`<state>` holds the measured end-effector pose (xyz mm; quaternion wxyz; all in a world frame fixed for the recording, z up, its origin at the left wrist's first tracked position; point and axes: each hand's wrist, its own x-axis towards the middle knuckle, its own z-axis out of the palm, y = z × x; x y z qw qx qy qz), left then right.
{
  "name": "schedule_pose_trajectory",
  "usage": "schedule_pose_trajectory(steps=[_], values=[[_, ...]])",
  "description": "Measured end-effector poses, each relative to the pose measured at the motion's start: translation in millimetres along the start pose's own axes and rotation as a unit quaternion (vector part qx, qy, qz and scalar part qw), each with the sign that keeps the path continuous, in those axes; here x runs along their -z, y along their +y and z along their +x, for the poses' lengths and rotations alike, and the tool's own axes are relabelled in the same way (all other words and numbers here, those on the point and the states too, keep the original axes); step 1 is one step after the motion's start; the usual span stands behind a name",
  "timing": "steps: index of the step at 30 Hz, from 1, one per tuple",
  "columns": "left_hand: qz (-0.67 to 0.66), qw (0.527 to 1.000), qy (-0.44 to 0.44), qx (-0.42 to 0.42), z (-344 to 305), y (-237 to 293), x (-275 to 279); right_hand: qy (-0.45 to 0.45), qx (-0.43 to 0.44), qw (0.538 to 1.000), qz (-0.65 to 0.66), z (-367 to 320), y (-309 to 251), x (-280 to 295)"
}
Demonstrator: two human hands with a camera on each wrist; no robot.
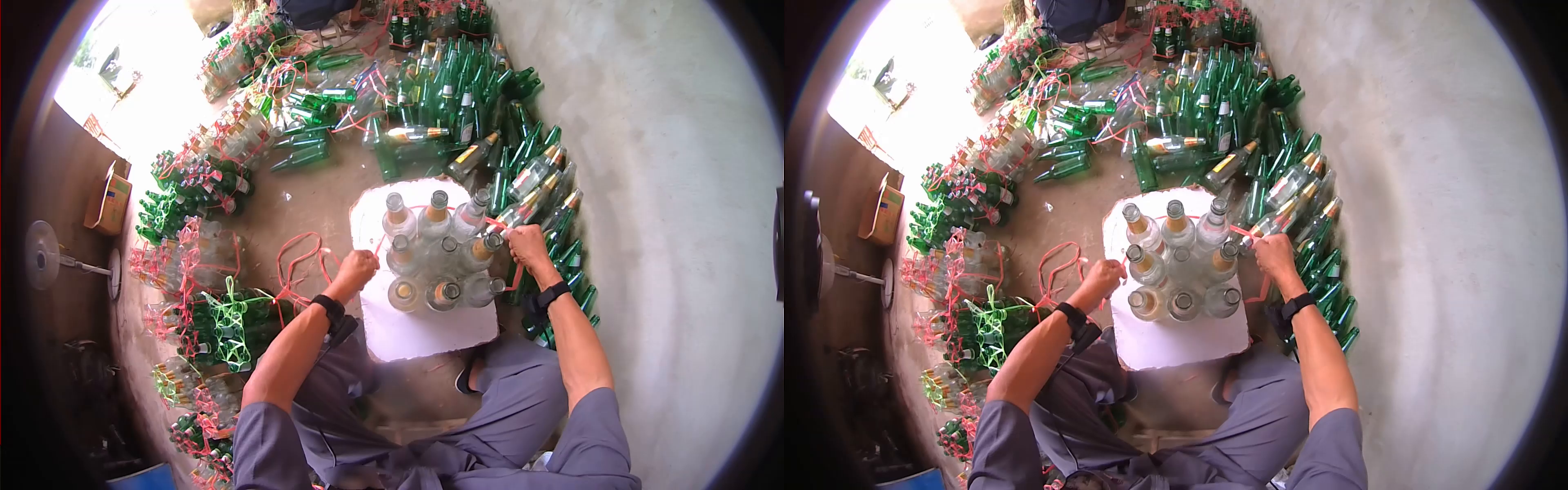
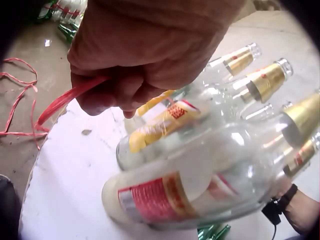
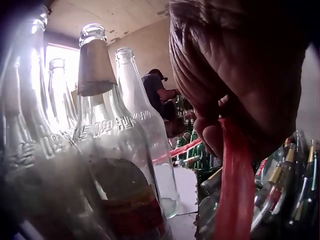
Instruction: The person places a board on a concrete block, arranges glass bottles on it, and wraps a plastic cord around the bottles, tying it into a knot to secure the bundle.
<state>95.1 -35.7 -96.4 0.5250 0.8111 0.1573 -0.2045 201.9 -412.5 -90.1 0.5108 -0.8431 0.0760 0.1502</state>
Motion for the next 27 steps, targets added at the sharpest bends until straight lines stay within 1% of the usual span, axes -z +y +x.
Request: schedule_pose_trajectory(steps=[1, 2, 3, 5, 6, 7, 9, 10, 11, 12, 13, 15, 19, 21, 22, 24, 25, 26, 27], values=[[0.001, 0.999, -0.032, -0.013, -11.5, 3.8, -2.9, -0.011, -0.022, 0.999, 0.034, -1.1, 6.4, -1.5], [0.104, 0.978, -0.026, -0.176, 15.8, -62.1, -6.5, -0.02, -0.037, 0.999, 0.012, -3.5, 7.7, -1.8], [0.105, 0.979, -0.029, -0.173, 6.4, -62.1, -10.7, -0.021, -0.041, 0.999, 0.013, -5.4, 13.0, -2.8], [0.037, 0.999, -0.01, -0.034, -10.8, -45.5, -19.5, -0.026, -0.037, 0.999, 0.001, -3.6, 25.2, -5.7], [0.0, 1.0, -0.022, -0.016, -16.1, -44.9, -22.9, -0.026, -0.036, 0.999, 0.001, -1.6, 33.5, -10.3], [0.0, 1.0, -0.021, -0.016, -24.7, -37.3, -24.8, -0.025, -0.038, 0.999, -0.003, -0.8, 43.1, -16.9], [-0.073, 0.997, 0.003, 0.028, -45.1, -22.6, -29.5, -0.026, -0.041, 0.999, -0.01, -1.9, 54.7, -25.5], [-0.078, 0.996, 0.004, 0.03, -52.8, -17.5, -32.6, -0.032, 0.081, 0.983, -0.163, -3.9, 57.4, -29.2], [-0.08, 0.996, 0.005, 0.032, -57.2, -18.8, -35.6, -0.037, 0.201, 0.929, -0.309, -6.4, 60.5, -32.6], [-0.089, 0.995, -0.011, 0.053, -63.7, -18.7, -37.9, -0.061, 0.129, 0.963, -0.228, -11.5, 61.5, -35.3], [-0.098, 0.992, -0.027, 0.074, -69.8, -18.7, -40.3, -0.064, 0.128, 0.963, -0.229, -15.7, 62.3, -37.5], [-0.099, 0.992, -0.039, 0.073, -81.7, -19.2, -42.9, -0.11, 0.116, 0.977, -0.14, -23.7, 62.5, -40.9], [-0.12, 0.989, -0.06, 0.053, -102.7, -24.7, -47.2, -0.134, 0.094, 0.976, -0.142, -37.1, 66.6, -37.5], [-0.131, 0.988, -0.063, 0.046, -110.0, -28.0, -48.9, -0.129, 0.065, 0.97, -0.196, -35.1, 77.5, -38.2], [-0.129, 0.989, -0.061, 0.04, -112.9, -29.5, -49.9, -0.129, 0.066, 0.969, -0.198, -31.9, 90.3, -40.0], [-0.128, 0.99, -0.058, 0.032, -115.6, -33.2, -52.3, -0.123, -0.067, 0.971, -0.195, -24.9, 114.6, -45.0], [-0.129, 0.99, -0.052, 0.038, -114.6, -38.2, -55.3, -0.122, -0.066, 0.971, -0.197, -24.0, 124.1, -45.7], [-0.13, 0.989, -0.047, 0.045, -114.2, -43.2, -58.8, -0.172, 0.021, 0.951, -0.255, -24.3, 133.7, -45.4], [-0.132, 0.989, -0.049, 0.044, -114.3, -49.4, -63.4, -0.221, 0.107, 0.919, -0.309, -32.1, 132.0, -43.7]])
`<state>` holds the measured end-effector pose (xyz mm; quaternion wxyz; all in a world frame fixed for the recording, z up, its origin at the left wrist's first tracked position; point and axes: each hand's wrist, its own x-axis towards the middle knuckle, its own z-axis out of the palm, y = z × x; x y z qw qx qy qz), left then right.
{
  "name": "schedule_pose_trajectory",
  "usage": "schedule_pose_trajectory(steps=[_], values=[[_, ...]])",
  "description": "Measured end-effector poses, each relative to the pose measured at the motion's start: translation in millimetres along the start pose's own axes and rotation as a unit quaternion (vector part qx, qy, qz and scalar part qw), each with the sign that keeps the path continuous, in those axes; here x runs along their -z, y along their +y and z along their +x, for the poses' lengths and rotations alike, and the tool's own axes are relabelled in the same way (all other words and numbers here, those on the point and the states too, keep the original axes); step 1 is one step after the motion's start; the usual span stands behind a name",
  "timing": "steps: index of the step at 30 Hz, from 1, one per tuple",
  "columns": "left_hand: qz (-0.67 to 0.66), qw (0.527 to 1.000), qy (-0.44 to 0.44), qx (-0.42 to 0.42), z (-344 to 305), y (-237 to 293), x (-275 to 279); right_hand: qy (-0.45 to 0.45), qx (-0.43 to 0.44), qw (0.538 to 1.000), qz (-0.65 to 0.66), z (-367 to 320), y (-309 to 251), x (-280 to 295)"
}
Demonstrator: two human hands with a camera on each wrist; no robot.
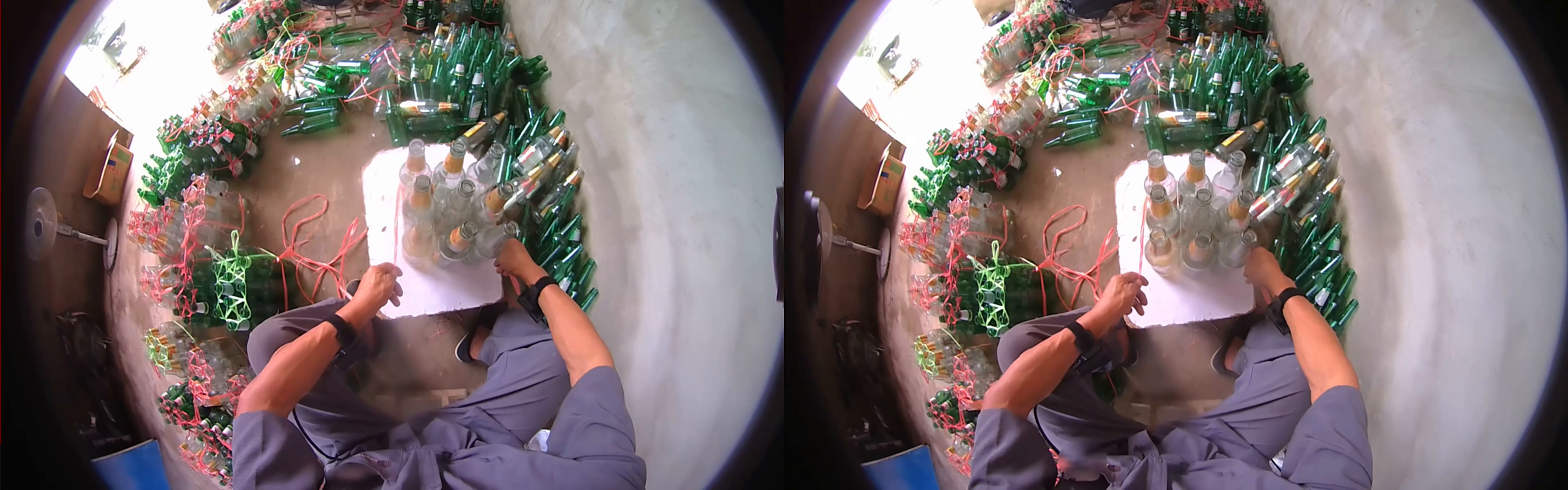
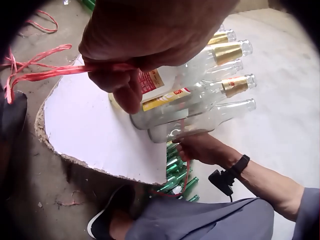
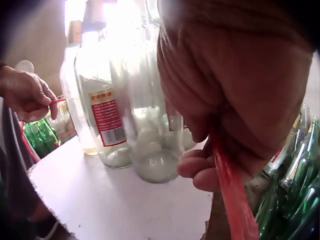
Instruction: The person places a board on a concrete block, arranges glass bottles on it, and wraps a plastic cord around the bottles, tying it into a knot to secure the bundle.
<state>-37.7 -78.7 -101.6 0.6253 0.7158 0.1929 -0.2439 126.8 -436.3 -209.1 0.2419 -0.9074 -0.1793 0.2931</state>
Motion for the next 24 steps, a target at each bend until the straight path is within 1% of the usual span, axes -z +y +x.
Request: schedule_pose_trajectory(steps=[1, 2, 3, 4, 6, 7, 8, 9, 10, 11, 12, 13, 14, 16, 17, 18, 20, 21, 22, 23, 24], values=[[-0.024, 1.0, 0.0, 0.004, 0.7, -6.0, -3.2, 0.0, -0.001, 1.0, -0.003, -7.6, -4.1, -0.2], [-0.048, 0.999, 0.001, 0.007, 1.1, -10.7, -5.2, -0.017, 0.044, 0.997, -0.062, -13.3, -9.8, -0.1], [-0.045, 0.998, -0.006, 0.033, -1.5, -8.7, -8.0, -0.034, 0.09, 0.988, -0.121, -20.2, -20.5, 3.7], [-0.046, 0.998, -0.006, 0.031, -1.1, -15.3, -10.6, -0.033, 0.09, 0.988, -0.123, -27.4, -29.5, 8.7], [-0.103, 0.994, -0.039, 0.014, -1.5, -23.8, -16.2, -0.077, 0.201, 0.94, -0.264, -37.4, -39.1, 15.3], [-0.121, 0.991, -0.048, 0.01, -3.1, -24.7, -18.9, -0.072, 0.2, 0.94, -0.266, -38.4, -40.4, 14.9], [-0.118, 0.992, -0.05, 0.006, -2.1, -24.7, -20.7, -0.092, 0.14, 0.968, -0.187, -39.5, -42.1, 12.8], [-0.13, 0.99, -0.054, -0.016, -0.3, -25.9, -23.6, -0.113, 0.079, 0.985, -0.104, -44.9, -47.0, 11.9], [-0.143, 0.987, -0.057, -0.036, -0.4, -29.6, -26.7, -0.111, 0.076, 0.986, -0.102, -49.9, -50.8, 11.8], [-0.142, 0.988, -0.06, -0.034, -0.3, -34.1, -28.5, -0.134, -0.005, 0.991, -0.029, -53.1, -54.4, 12.1], [-0.117, 0.991, -0.054, -0.047, -6.8, -25.7, -29.6, -0.157, -0.086, 0.983, 0.045, -60.6, -65.4, 14.7], [-0.091, 0.993, -0.049, -0.06, -11.4, -21.5, -30.8, -0.154, -0.127, 0.973, 0.12, -75.7, -83.3, 21.9], [-0.091, 0.993, -0.049, -0.058, -12.9, -22.3, -31.9, -0.155, -0.128, 0.972, 0.121, -85.6, -98.8, 27.8], [-0.115, 0.993, -0.015, -0.023, -11.3, -28.5, -34.4, -0.163, -0.144, 0.958, 0.184, -95.6, -117.1, 34.3], [-0.075, 0.991, -0.06, -0.098, 0.2, -50.3, -30.2, -0.166, -0.133, 0.954, 0.211, -96.2, -116.7, 33.1], [-0.074, 0.991, -0.061, -0.097, -2.8, -49.3, -31.8, -0.165, -0.133, 0.954, 0.212, -97.7, -122.1, 35.7], [-0.162, 0.985, -0.04, -0.039, -10.1, -42.6, -34.8, -0.171, -0.109, 0.944, 0.26, -100.5, -136.4, 46.3], [-0.16, 0.985, -0.043, -0.037, -7.1, -45.7, -34.6, -0.188, -0.112, 0.934, 0.283, -94.4, -130.7, 47.9], [-0.016, 0.989, -0.047, -0.143, -2.4, -50.5, -33.0, -0.187, -0.115, 0.933, 0.285, -97.6, -139.1, 58.7], [0.127, 0.96, -0.05, -0.244, 2.5, -55.4, -33.3, -0.192, -0.112, 0.941, 0.256, -101.5, -146.7, 71.0], [0.127, 0.96, -0.054, -0.244, -2.2, -46.9, -35.3, -0.197, -0.11, 0.947, 0.227, -107.8, -157.7, 84.7]])
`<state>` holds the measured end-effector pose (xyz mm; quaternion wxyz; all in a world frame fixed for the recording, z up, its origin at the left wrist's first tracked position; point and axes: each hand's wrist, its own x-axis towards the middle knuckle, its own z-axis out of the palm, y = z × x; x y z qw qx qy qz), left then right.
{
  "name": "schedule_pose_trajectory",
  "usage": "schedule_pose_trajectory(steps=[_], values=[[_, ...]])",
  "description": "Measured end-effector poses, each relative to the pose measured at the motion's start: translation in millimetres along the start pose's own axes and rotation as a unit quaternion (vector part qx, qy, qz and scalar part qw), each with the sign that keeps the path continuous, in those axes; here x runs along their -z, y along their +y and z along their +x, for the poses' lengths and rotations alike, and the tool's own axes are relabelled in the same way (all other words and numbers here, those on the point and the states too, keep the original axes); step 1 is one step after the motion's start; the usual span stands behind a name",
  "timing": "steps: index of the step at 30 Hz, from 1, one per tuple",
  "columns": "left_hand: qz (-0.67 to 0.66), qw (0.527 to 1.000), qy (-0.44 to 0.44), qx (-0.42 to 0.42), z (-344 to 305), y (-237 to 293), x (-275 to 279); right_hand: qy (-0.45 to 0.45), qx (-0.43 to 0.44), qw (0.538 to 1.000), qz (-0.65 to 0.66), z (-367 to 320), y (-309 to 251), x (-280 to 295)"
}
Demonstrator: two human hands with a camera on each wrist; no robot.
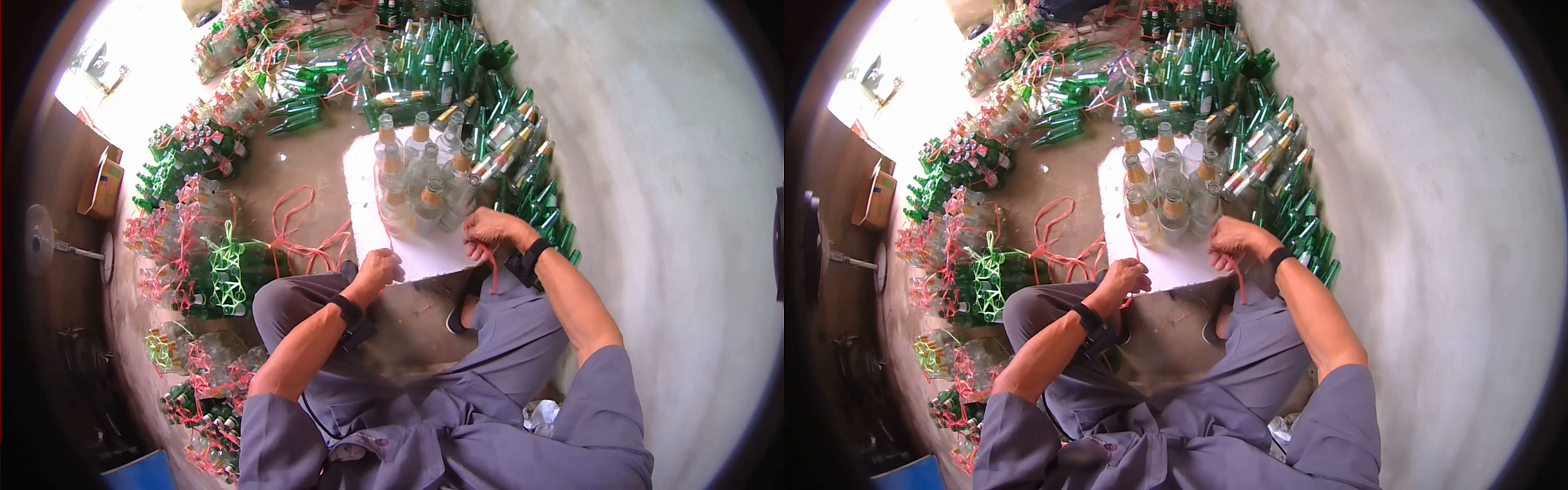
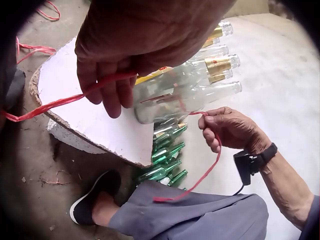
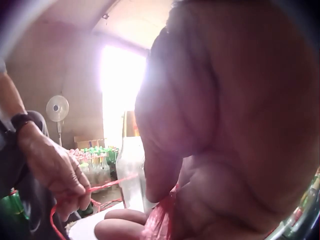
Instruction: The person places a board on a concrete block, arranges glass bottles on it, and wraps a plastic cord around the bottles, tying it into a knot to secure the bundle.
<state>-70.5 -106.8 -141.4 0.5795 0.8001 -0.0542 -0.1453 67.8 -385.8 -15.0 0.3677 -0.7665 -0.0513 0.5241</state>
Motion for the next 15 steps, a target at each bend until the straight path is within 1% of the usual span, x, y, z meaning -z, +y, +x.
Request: schedule_pose_trajectory(steps=[1, 2, 3, 4, 6, 8, 11, 14, 15], values=[[-0.114, 0.989, 0.001, 0.09, -1.6, 17.5, 2.3, 0.006, -0.001, 1.0, -0.015, -10.0, -7.8, 4.0], [-0.225, 0.958, 0.001, 0.179, -1.7, 31.1, 2.4, 0.009, 0.003, 1.0, -0.025, -18.5, -11.6, 9.5], [-0.24, 0.948, 0.019, 0.208, -0.6, 32.0, -0.3, 0.005, -0.009, 0.999, -0.032, -29.4, -16.7, 15.5], [-0.242, 0.947, 0.014, 0.209, -0.4, 34.3, -3.2, 0.002, -0.02, 0.999, -0.04, -38.9, -20.4, 21.3], [-0.207, 0.947, 0.02, 0.246, 0.0, 36.1, -7.0, 0.013, -0.032, 0.999, -0.042, -49.1, -17.1, 31.7], [-0.215, 0.946, 0.01, 0.242, -0.9, 32.0, -8.6, 0.007, -0.055, 0.998, -0.03, -56.7, -15.4, 39.5], [-0.194, 0.951, -0.001, 0.241, -2.0, 27.6, -8.4, 0.001, -0.038, 0.999, -0.022, -76.4, -30.6, 30.8], [-0.226, 0.943, -0.003, 0.246, -3.6, 22.3, -7.2, -0.019, -0.025, 0.999, -0.024, -78.9, -37.3, 22.0], [-0.242, 0.943, -0.003, 0.23, -4.1, 18.1, -6.9, -0.004, 0.004, 1.0, 0.022, -75.2, -36.5, 18.4]])
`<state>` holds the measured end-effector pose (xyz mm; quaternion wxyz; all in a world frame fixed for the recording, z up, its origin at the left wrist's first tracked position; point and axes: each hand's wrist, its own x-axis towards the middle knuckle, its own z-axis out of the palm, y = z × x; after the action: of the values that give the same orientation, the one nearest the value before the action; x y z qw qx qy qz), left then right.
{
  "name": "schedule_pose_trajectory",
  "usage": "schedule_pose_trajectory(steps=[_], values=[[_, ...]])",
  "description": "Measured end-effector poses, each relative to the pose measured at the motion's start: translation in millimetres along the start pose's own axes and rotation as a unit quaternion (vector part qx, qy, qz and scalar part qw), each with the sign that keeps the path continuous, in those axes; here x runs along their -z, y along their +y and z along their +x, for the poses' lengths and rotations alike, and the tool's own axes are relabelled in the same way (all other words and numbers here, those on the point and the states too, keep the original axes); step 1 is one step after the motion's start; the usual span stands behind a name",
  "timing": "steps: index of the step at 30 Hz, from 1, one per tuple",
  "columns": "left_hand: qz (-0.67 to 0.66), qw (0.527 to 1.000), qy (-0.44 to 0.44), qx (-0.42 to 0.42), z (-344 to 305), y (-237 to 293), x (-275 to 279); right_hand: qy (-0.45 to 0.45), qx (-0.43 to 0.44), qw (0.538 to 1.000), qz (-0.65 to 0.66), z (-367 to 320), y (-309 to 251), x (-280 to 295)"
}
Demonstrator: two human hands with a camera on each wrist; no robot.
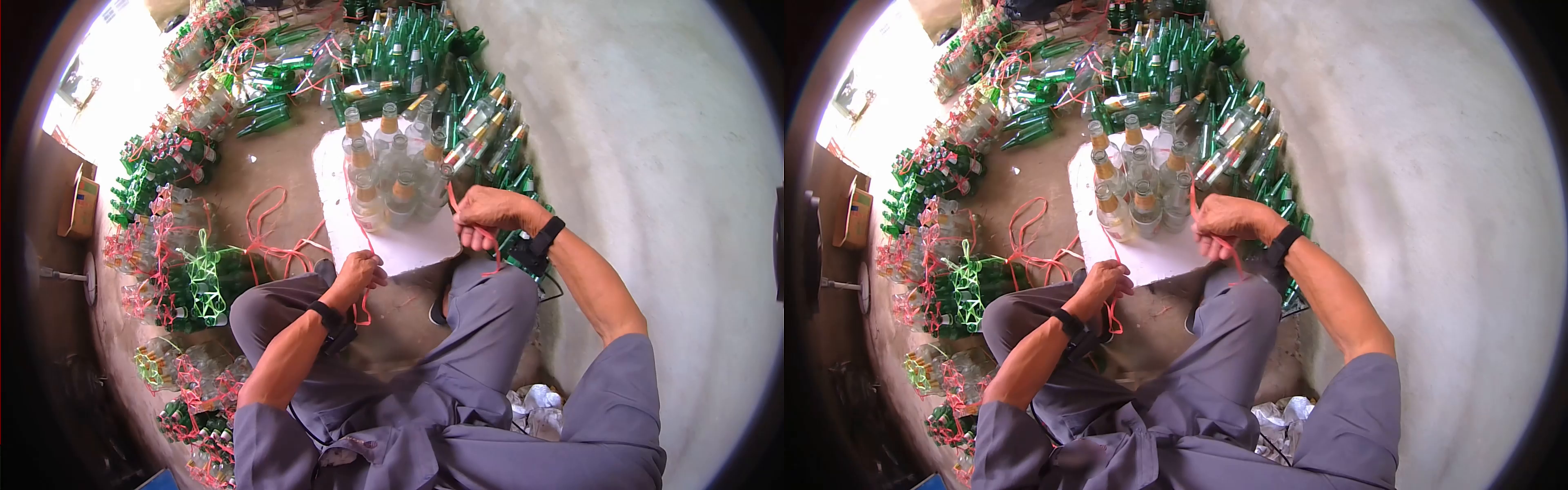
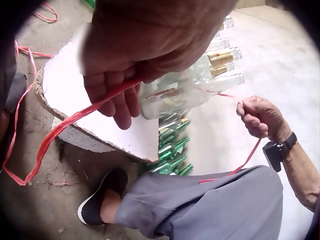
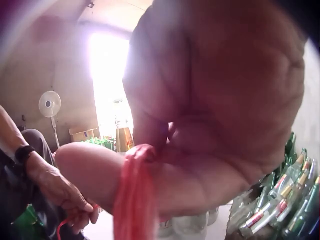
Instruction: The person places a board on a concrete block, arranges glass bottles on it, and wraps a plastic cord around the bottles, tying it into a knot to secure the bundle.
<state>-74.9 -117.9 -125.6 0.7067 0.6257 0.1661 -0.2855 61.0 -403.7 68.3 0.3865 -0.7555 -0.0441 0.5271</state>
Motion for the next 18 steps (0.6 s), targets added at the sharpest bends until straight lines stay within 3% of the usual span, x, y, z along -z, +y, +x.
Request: schedule_pose_trajectory(steps=[5, 7, 9, 11, 13, 15, 18], values=[[-0.005, 1.0, -0.003, -0.012, 4.3, -1.4, 0.7, 0.035, 0.041, 0.976, 0.211, 27.1, -1.8, -31.7], [0.036, 0.999, 0.014, -0.001, -3.1, 7.8, -3.9, 0.044, 0.046, 0.969, 0.238, 28.1, -5.7, -52.6], [0.034, 0.999, 0.018, 0.003, -8.2, 11.4, -6.0, 0.018, 0.047, 0.93, 0.365, 36.0, -0.8, -68.0], [0.031, 0.999, 0.022, 0.009, -11.1, 11.6, -5.5, 0.007, 0.043, 0.918, 0.394, 50.3, 9.8, -75.4], [0.04, 0.999, 0.011, -0.01, -10.9, 11.5, -5.5, 0.014, 0.049, 0.856, 0.514, 52.3, 6.1, -83.2], [0.025, 1.0, 0.002, -0.005, -12.2, 13.4, -6.5, 0.015, 0.029, 0.838, 0.545, 50.4, -0.3, -88.2], [0.009, 1.0, 0.001, 0.006, -18.9, 18.8, -10.2, 0.028, 0.079, 0.761, 0.644, 49.6, -13.8, -99.8]])
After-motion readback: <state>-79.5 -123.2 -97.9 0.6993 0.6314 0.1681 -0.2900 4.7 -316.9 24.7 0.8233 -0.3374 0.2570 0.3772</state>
